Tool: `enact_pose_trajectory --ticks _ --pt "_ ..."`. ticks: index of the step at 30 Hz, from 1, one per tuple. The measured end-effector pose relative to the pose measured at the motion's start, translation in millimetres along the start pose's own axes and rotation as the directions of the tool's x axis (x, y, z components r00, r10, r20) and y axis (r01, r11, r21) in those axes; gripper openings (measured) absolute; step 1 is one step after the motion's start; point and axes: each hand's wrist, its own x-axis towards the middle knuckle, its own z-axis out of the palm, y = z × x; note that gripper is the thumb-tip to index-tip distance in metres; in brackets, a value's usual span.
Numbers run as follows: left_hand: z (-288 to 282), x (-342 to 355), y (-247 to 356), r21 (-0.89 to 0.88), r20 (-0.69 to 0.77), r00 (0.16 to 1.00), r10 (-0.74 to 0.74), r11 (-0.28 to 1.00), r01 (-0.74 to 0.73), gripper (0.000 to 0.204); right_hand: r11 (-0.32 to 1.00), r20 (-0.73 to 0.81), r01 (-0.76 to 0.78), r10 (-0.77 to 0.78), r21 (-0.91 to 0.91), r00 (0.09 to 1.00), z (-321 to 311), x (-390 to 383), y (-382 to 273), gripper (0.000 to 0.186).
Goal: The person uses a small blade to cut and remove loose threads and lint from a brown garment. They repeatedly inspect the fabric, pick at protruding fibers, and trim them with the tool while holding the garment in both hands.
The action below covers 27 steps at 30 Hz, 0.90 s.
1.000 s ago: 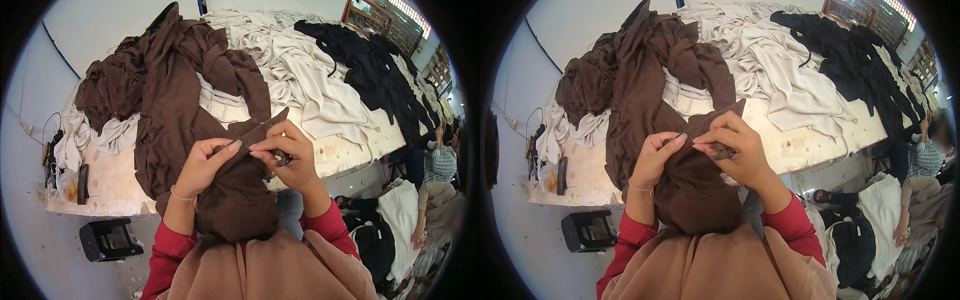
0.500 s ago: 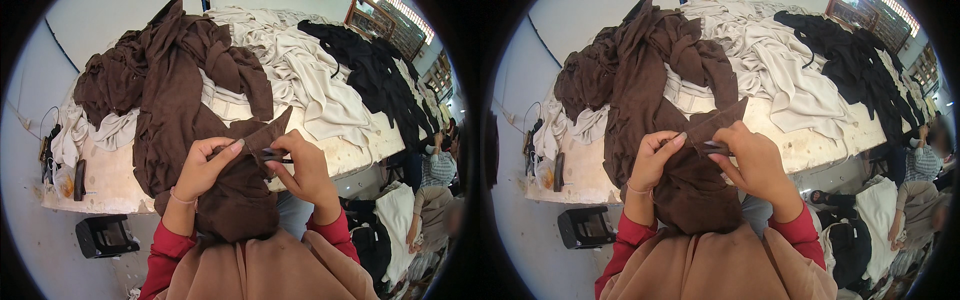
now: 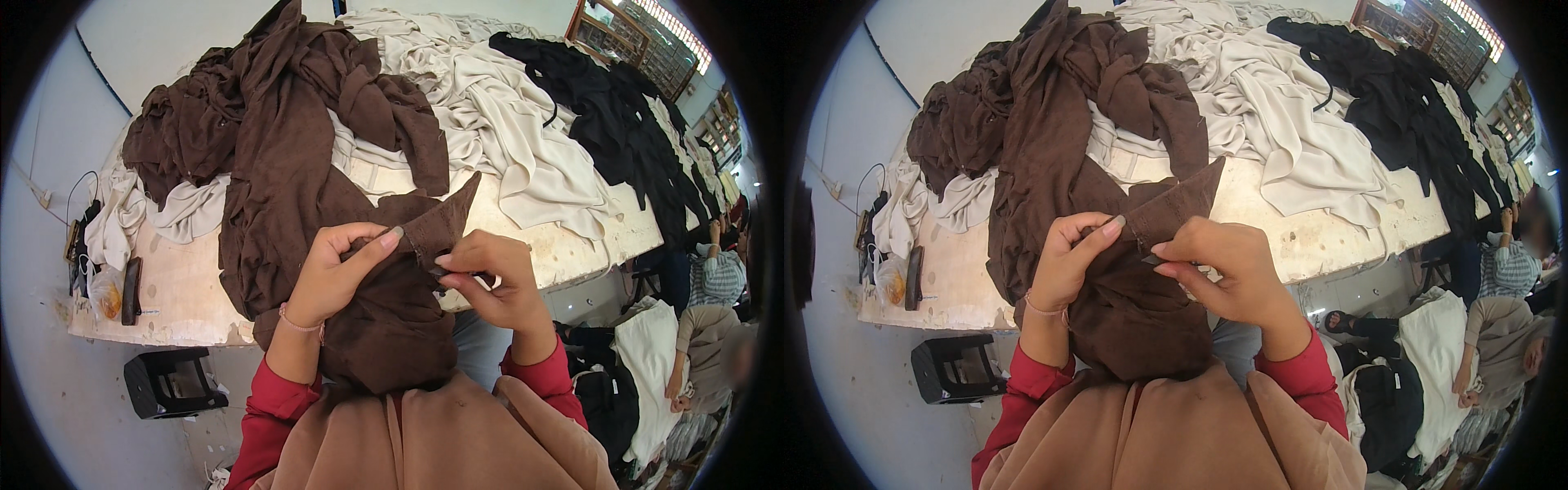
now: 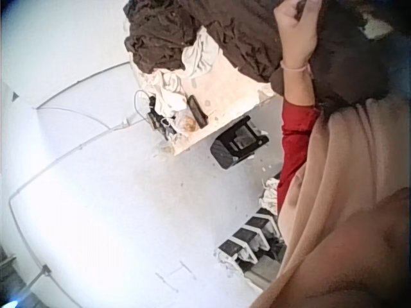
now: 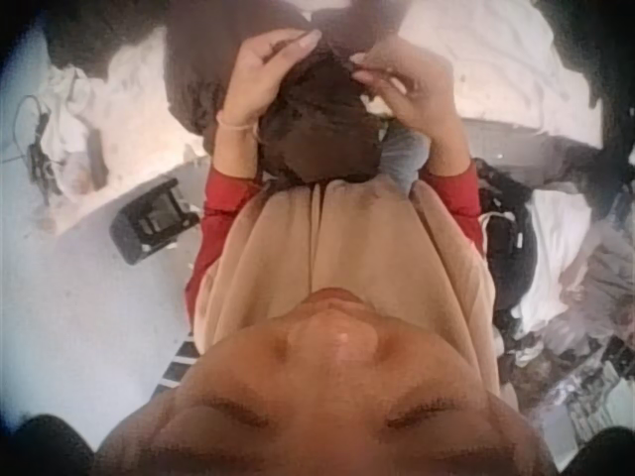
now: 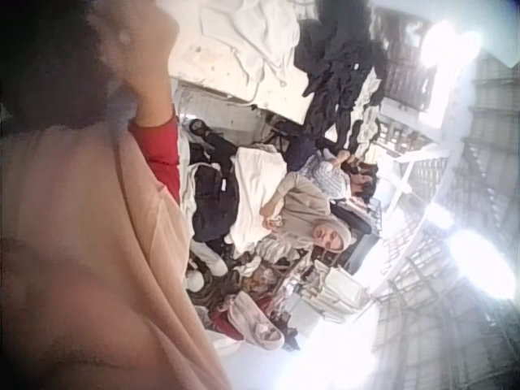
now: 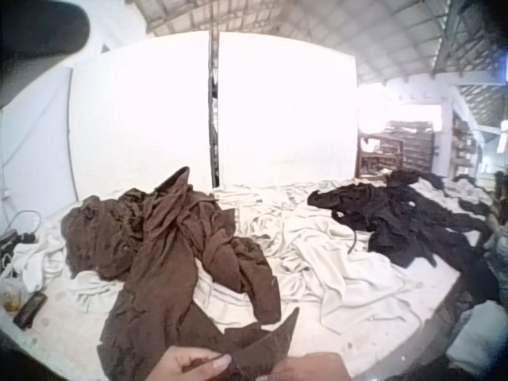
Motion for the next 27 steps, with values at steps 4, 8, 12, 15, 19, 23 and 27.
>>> enact_pose_trajectory --ticks 4,8,12,15,19,23,27 --pt "-0.3 -0.5 0.3 0.001 0.007 1.0 -0.019 1.0 0.019 0.021 0.988 -0.074 -0.15 0.153 0.047 0.985 0.6 4.0 -6.9 0.028" --pt "0.2 -0.2 0.7 0.009 0.013 1.0 -0.018 1.0 0.018 0.022 0.99 -0.083 -0.101 0.093 -0.098 0.992 14.1 9.5 -0.7 0.024" --pt "1.3 -1.2 1.5 0.016 -0.006 1.0 -0.006 1.0 0.007 0.022 0.978 -0.092 -0.177 0.167 -0.114 0.982 17.8 6.5 0.0 0.011" --pt "0.2 -2.5 2.8 0.009 0.043 0.999 0.007 1.0 -0.007 0.022 0.925 0.146 -0.307 0.28 0.226 0.949 7.2 6.3 -0.4 0.01" --pt "1.3 -0.5 1.1 -0.003 -0.038 0.999 -0.013 1.0 0.013 0.022 0.785 0.34 -0.276 0.089 0.555 0.936 -14.0 1.3 -2.4 0.023" --pt "1.3 -0.5 1.0 -0.01 -0.032 0.999 -0.028 1.0 0.028 0.022 0.951 0.077 -0.244 0.233 0.188 0.969 -7.2 -5.1 1.7 0.031" --pt "1.6 -0.8 1.7 -0.042 -0.029 0.999 -0.033 0.999 0.031 0.023 0.969 -0.026 -0.092 0.089 -0.231 0.996 5.3 -3.8 9.8 0.03"
